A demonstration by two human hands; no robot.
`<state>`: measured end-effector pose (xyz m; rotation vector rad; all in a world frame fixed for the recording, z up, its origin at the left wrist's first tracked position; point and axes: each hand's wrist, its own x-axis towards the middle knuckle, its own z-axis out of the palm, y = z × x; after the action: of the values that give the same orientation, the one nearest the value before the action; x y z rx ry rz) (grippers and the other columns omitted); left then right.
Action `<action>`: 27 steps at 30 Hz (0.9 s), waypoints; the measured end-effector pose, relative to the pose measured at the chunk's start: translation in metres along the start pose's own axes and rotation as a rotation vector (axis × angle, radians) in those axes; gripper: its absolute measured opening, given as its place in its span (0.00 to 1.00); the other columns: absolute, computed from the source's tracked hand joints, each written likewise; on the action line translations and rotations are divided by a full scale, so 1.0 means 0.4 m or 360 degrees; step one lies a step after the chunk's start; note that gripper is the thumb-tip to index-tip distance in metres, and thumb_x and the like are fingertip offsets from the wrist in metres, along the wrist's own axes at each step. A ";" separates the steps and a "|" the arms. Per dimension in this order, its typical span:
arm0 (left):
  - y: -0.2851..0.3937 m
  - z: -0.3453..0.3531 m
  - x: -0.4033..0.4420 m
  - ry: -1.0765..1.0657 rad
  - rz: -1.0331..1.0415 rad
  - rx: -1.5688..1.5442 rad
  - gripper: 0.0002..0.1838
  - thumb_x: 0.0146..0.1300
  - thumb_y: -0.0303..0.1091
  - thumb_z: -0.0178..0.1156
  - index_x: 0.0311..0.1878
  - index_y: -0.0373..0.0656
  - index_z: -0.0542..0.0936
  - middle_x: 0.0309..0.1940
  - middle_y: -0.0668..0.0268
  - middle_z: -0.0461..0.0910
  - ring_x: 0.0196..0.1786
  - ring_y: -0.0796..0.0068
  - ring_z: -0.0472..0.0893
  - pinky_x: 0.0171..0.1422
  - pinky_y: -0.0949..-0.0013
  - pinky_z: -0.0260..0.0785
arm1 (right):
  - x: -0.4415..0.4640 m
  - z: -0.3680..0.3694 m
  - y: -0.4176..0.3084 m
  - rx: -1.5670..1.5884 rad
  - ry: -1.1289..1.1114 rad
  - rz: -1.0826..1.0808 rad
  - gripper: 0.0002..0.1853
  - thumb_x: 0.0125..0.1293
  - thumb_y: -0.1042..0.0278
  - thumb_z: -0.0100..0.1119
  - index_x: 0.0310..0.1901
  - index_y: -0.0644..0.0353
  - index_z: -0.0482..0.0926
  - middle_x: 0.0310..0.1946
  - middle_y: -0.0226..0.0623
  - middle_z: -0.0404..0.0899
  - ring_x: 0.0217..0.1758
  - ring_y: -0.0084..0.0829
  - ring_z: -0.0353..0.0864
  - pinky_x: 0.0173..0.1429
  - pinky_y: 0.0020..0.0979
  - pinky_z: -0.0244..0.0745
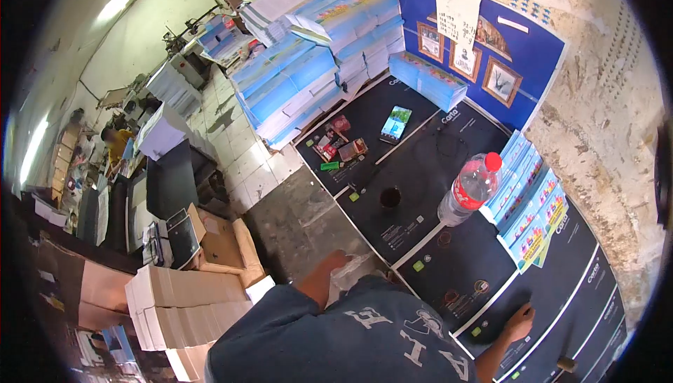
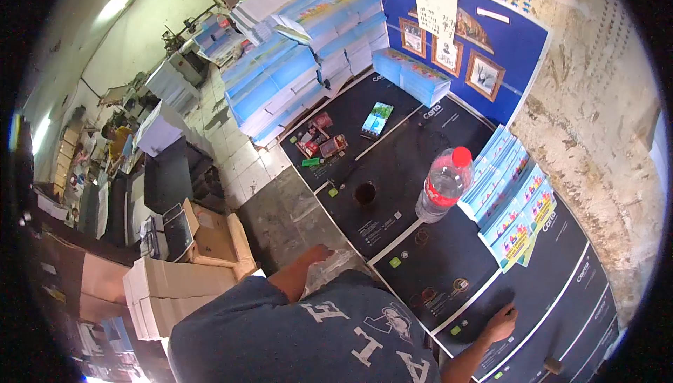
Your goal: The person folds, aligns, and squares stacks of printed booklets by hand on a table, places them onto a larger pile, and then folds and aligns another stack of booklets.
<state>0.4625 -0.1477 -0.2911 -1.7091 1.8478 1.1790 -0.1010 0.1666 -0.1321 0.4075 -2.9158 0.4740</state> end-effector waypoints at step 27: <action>-0.072 0.037 0.113 0.0029 0.0270 0.0339 0.37 0.67 0.63 0.53 0.57 0.32 0.80 0.59 0.40 0.78 0.63 0.42 0.76 0.70 0.53 0.68 | 0.005 0.001 0.003 -0.0028 -0.0038 0.0012 0.21 0.75 0.46 0.49 0.43 0.55 0.83 0.36 0.50 0.85 0.38 0.56 0.84 0.39 0.54 0.75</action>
<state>0.4764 -0.1632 -0.3425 -1.4764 2.0804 0.9876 -0.1033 0.1673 -0.1324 0.4028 -2.9432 0.4469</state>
